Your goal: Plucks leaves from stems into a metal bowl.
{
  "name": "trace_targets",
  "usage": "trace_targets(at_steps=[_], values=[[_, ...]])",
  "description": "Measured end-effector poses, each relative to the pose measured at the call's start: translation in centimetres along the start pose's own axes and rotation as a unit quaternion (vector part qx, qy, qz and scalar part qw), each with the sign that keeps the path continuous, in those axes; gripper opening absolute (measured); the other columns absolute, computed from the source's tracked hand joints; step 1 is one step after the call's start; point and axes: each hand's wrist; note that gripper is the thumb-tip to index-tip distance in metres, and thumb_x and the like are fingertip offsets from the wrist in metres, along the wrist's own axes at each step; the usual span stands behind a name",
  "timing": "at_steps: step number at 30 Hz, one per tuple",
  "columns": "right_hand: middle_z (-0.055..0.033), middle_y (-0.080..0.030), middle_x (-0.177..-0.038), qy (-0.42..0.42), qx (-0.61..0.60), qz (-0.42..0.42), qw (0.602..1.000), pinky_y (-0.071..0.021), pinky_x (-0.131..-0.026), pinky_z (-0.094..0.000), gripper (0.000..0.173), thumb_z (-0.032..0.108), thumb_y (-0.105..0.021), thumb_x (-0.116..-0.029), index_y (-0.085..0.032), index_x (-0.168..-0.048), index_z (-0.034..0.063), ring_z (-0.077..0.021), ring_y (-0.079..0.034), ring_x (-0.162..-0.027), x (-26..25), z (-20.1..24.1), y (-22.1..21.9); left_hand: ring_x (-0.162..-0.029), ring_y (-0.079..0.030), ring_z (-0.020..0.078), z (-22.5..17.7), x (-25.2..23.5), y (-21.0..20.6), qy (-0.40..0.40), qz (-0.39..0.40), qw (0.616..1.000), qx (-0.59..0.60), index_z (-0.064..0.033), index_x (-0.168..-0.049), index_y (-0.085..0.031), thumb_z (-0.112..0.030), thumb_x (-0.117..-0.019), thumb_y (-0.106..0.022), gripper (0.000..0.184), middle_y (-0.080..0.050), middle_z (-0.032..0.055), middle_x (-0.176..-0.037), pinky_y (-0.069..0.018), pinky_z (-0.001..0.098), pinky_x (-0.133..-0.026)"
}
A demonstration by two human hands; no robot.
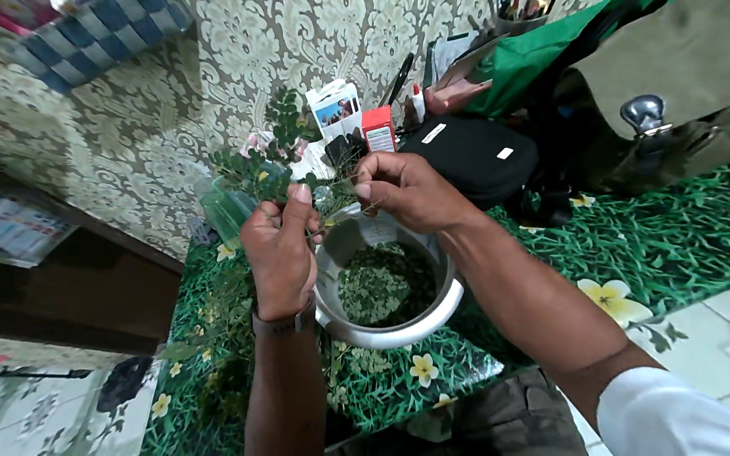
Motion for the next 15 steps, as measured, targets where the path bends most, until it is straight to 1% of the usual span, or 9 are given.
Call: trace_targets(at_steps=[2, 4, 5, 6, 8, 9, 10, 12, 15], values=[[0.0040, -0.062, -0.083, 0.004, -0.013, 0.010, 1.000, -0.0526, -0.064, -0.0224, 0.004, 0.012, -0.061, -0.0968, -0.061, -0.098, 0.0092, -0.0034, -0.058, -0.070, -0.19, -0.09, 0.19, -0.061, -0.061, 0.0053, -0.08, 0.01, -0.03, 0.001, -0.003, 1.000, 0.004, -0.0175, -0.090, -0.060, -0.021, -0.1028, -0.064, 0.014, -0.062, -0.0056, -0.073, -0.0565, 0.0212, -0.058], [0.0013, -0.063, -0.088, 0.001, -0.004, 0.009, 1.000, -0.0532, -0.064, -0.0225, 0.014, 0.017, -0.064, -0.0951, -0.062, -0.105, 0.0078, -0.0047, -0.059, -0.071, 0.00, 0.12, -0.07, -0.061, -0.061, 0.0050, 0.02, 0.12, -0.15, 0.000, -0.003, 1.000, 0.003, -0.0170, -0.091, -0.061, -0.021, -0.1019, -0.065, 0.013, -0.062, -0.0052, -0.073, -0.0560, 0.0207, -0.057], [0.0002, -0.063, -0.088, 0.003, 0.001, 0.004, 1.000, -0.0532, -0.063, -0.0228, 0.015, 0.018, -0.065, -0.0949, -0.063, -0.106, 0.0075, -0.0055, -0.058, -0.070, 0.06, 0.18, -0.24, -0.061, -0.061, 0.0053, 0.09, 0.16, -0.21, -0.002, 0.001, 1.000, 0.000, -0.0167, -0.090, -0.062, -0.021, -0.1014, -0.066, 0.013, -0.063, -0.0048, -0.073, -0.0560, 0.0209, -0.057], [-0.0004, -0.063, -0.088, 0.006, 0.003, -0.001, 1.000, -0.0530, -0.062, -0.0230, 0.012, 0.016, -0.064, -0.0952, -0.063, -0.104, 0.0076, -0.0059, -0.058, -0.069, 0.10, 0.19, -0.38, -0.061, -0.061, 0.0058, 0.14, 0.19, -0.27, -0.005, 0.004, 1.000, -0.004, -0.0165, -0.090, -0.062, -0.022, -0.1011, -0.067, 0.014, -0.063, -0.0046, -0.073, -0.0560, 0.0212, -0.056], [-0.0012, -0.062, -0.091, 0.016, 0.007, -0.007, 1.000, -0.0510, -0.059, -0.0230, 0.003, 0.011, -0.061, -0.0957, -0.063, -0.096, 0.0083, -0.0063, -0.056, -0.068, 0.11, 0.05, -0.53, -0.061, -0.062, 0.0057, 0.24, 0.24, -0.37, -0.008, 0.009, 1.000, -0.012, -0.0166, -0.089, -0.062, -0.024, -0.1009, -0.068, 0.015, -0.063, -0.0048, -0.073, -0.0565, 0.0211, -0.056], [-0.0015, -0.062, -0.092, 0.015, 0.010, -0.008, 1.000, -0.0502, -0.058, -0.0230, 0.004, 0.009, -0.059, -0.0959, -0.063, -0.093, 0.0086, -0.0064, -0.055, -0.067, 0.13, 0.00, -0.53, -0.061, -0.061, 0.0060, 0.28, 0.26, -0.39, -0.007, 0.009, 1.000, -0.010, -0.0166, -0.089, -0.062, -0.024, -0.1008, -0.068, 0.015, -0.062, -0.0046, -0.073, -0.0563, 0.0213, -0.057], [-0.0019, -0.062, -0.091, 0.012, 0.012, -0.009, 1.000, -0.0500, -0.058, -0.0233, 0.005, 0.009, -0.059, -0.0959, -0.063, -0.092, 0.0083, -0.0067, -0.055, -0.067, 0.17, -0.03, -0.48, -0.061, -0.061, 0.0062, 0.30, 0.25, -0.37, -0.005, 0.008, 1.000, -0.008, -0.0165, -0.089, -0.062, -0.024, -0.1008, -0.068, 0.015, -0.062, -0.0044, -0.073, -0.0563, 0.0215, -0.057], [-0.0010, -0.060, -0.086, 0.005, 0.016, -0.017, 1.000, -0.0503, -0.057, -0.0233, 0.005, 0.009, -0.058, -0.0958, -0.062, -0.093, 0.0084, -0.0065, -0.055, -0.065, 0.22, 0.00, -0.39, -0.059, -0.061, 0.0061, 0.15, 0.19, -0.28, -0.001, 0.002, 1.000, -0.006, -0.0170, -0.088, -0.060, -0.023, -0.1015, -0.066, 0.016, -0.062, -0.0047, -0.072, -0.0561, 0.0213, -0.056], [0.0008, -0.061, -0.080, -0.009, 0.004, -0.012, 1.000, -0.0507, -0.058, -0.0234, 0.004, 0.013, -0.060, -0.0957, -0.062, -0.095, 0.0096, -0.0063, -0.056, -0.064, 0.20, 0.11, -0.12, -0.060, -0.061, 0.0046, 0.01, 0.14, -0.06, -0.005, -0.001, 1.000, -0.002, -0.0182, -0.089, -0.061, -0.023, -0.1025, -0.065, 0.015, -0.062, -0.0060, -0.072, -0.0558, 0.0202, -0.057]])
Point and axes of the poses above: each hand's wrist, its own x-axis away from the middle knuckle, its own y-axis out of the back of the hand, z = x × y
